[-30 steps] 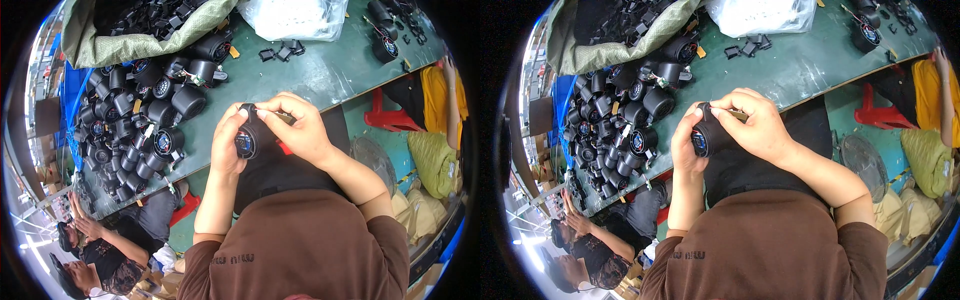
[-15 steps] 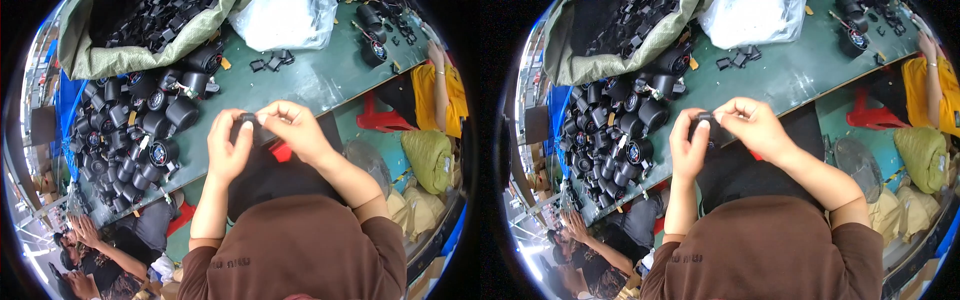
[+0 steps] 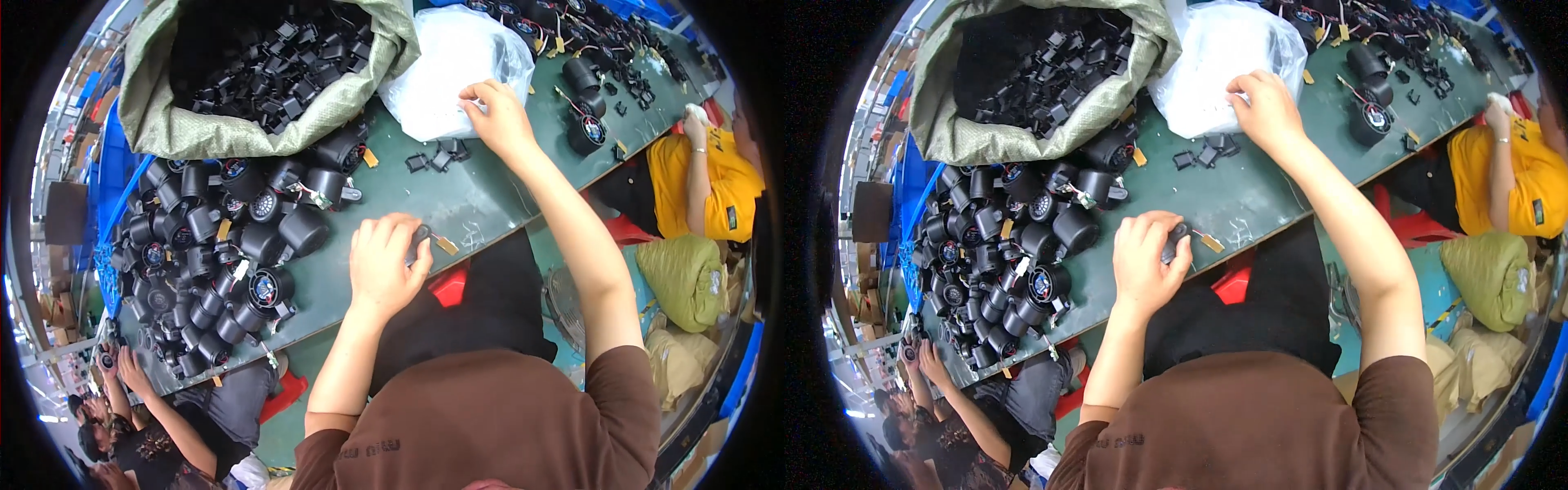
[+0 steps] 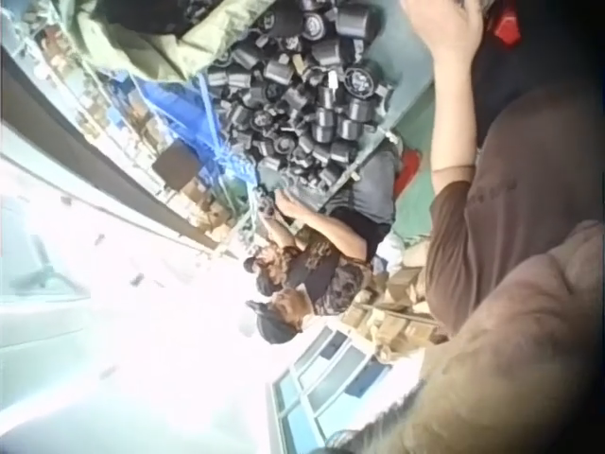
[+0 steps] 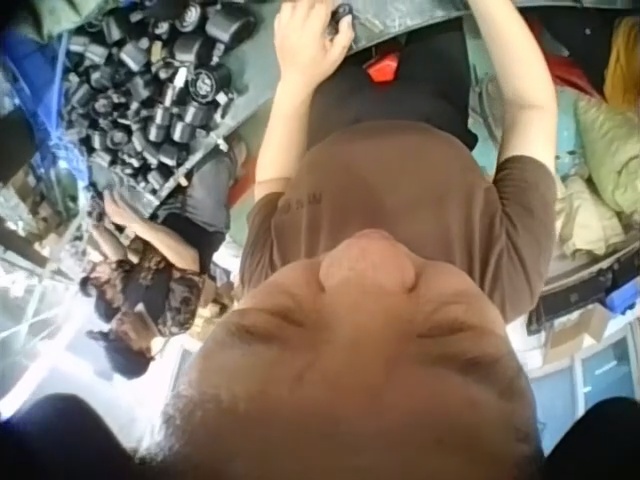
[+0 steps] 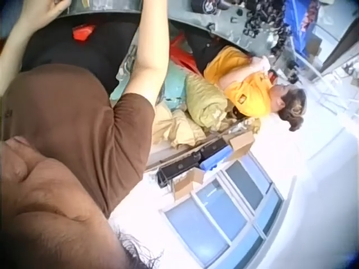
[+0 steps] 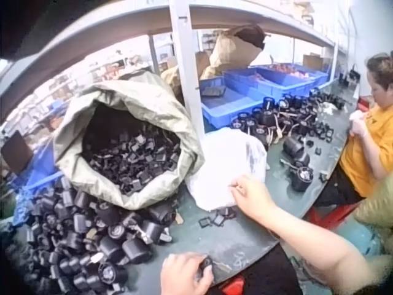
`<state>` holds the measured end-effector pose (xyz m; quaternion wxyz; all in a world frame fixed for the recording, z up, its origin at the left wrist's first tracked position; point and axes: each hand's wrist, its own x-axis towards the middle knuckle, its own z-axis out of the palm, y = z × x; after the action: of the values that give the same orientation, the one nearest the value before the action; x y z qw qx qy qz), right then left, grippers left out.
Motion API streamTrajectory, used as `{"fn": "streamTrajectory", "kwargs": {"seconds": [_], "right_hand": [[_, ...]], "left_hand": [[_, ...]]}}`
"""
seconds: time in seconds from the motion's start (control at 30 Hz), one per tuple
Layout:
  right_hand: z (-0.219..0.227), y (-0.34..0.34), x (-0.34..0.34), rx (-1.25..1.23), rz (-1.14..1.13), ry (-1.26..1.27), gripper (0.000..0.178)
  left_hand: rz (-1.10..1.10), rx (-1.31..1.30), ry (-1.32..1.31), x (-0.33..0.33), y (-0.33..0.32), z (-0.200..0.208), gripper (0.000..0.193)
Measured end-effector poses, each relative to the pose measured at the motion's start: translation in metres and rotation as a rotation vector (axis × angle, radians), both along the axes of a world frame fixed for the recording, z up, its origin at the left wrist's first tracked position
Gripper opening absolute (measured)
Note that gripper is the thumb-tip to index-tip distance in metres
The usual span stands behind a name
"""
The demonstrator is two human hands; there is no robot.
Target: The person assembles small black electronic components and plastic covers by hand on a production line.
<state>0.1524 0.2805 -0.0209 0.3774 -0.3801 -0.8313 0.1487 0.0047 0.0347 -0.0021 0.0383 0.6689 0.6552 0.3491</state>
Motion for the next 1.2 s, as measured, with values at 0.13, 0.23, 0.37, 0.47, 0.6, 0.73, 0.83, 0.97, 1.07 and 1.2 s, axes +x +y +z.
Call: {"fn": "streamTrajectory", "kwargs": {"seconds": [0.13, 0.23, 0.37, 0.47, 0.6, 0.73, 0.83, 0.97, 1.07, 1.2], "right_hand": [[-0.004, 0.019, -0.008, -0.047, -0.027, -0.208, 0.011], [-0.011, 0.015, -0.006, 0.028, -0.046, -0.206, 0.008], [-0.002, 0.008, 0.003, 0.131, 0.048, -0.014, 0.009], [0.028, -0.032, 0.005, -0.256, 0.174, 0.239, 0.011], [0.043, -0.096, 0.024, -0.983, 0.487, 0.280, 0.011], [0.025, -0.126, 0.033, -1.052, 0.551, 0.251, 0.010], [0.020, -0.136, 0.027, -1.137, 0.509, 0.389, 0.010], [0.022, -0.137, 0.023, -1.392, 0.551, 0.424, 0.012], [0.026, -0.137, 0.021, -1.500, 0.531, 0.435, 0.014], [0.009, -0.146, 0.013, -1.380, 0.525, 0.450, 0.014]], "left_hand": [[0.011, 0.009, -0.031, 0.000, -0.006, 0.000, 0.024], [0.016, 0.002, -0.040, 0.004, -0.007, 0.000, 0.024], [-0.025, -0.033, -0.054, 0.003, -0.003, -0.003, 0.026], [-0.034, -0.033, -0.072, 0.002, -0.002, 0.000, 0.028], [-0.025, 0.009, -0.084, 0.003, 0.004, -0.003, 0.030], [-0.046, 0.013, -0.075, 0.004, 0.008, -0.007, 0.029], [-0.045, -0.005, -0.061, 0.005, 0.006, -0.006, 0.029], [-0.038, 0.026, -0.078, 0.006, 0.004, -0.007, 0.032], [-0.025, 0.038, -0.089, 0.008, 0.002, -0.009, 0.033], [0.014, 0.057, -0.077, 0.014, 0.004, -0.011, 0.035]]}}
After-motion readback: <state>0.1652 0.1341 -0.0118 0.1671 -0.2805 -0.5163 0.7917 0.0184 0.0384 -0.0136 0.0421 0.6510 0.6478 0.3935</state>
